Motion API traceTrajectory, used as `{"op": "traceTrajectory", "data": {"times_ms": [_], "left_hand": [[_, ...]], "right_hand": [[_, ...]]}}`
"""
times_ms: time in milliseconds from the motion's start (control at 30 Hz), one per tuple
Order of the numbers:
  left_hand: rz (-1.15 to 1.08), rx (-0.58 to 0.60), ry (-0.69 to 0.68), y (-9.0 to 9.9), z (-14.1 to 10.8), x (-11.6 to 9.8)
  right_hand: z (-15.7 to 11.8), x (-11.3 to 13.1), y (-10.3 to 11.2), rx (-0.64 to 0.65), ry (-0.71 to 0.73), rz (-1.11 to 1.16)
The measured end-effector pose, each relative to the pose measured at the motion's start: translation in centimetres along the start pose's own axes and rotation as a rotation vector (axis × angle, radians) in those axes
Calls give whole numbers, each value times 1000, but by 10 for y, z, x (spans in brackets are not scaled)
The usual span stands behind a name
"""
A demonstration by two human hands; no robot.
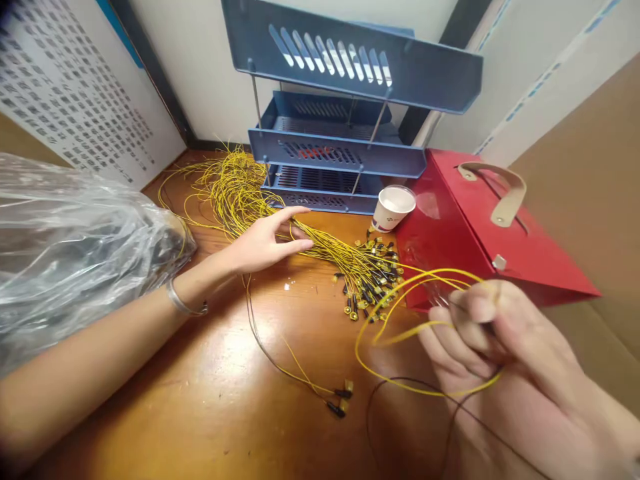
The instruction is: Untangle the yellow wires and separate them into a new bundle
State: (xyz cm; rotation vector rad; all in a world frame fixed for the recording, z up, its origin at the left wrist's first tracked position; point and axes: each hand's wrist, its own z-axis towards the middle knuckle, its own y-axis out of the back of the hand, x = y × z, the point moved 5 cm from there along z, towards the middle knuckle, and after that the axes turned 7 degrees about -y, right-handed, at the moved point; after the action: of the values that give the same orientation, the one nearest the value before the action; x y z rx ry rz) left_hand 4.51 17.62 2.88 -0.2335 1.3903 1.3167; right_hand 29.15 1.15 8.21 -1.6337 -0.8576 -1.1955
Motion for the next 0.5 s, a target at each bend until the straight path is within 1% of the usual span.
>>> {"op": "traceTrajectory", "data": {"times_ms": [67,133,233,267,300,333,367,433,500], "left_hand": [[-17,76,2,2,-13,1],[132,90,30,8,-31,-3],[431,47,62,15,-57,-23],[478,13,72,15,-64,-31],[475,-19,89,14,-70,-38],[414,-39,119,10,-74,-44],[293,-35,159,3,-77,-47],[-57,37,255,-17,-79,-50],[-394,142,338,-40,-77,-52]], "right_hand": [[-5,-5,-4,-2,-27,16],[-8,-10,-4,0,-50,-50],[-13,-16,-2,-32,-69,-235],[-15,-19,-1,-43,-89,-284],[-18,-21,-2,-49,-119,-322],[-22,-24,-3,-47,-158,-352],[-26,-26,-5,-39,-198,-377],[-34,-30,-10,7,-241,-443],[-43,-32,-15,86,-236,-549]]}}
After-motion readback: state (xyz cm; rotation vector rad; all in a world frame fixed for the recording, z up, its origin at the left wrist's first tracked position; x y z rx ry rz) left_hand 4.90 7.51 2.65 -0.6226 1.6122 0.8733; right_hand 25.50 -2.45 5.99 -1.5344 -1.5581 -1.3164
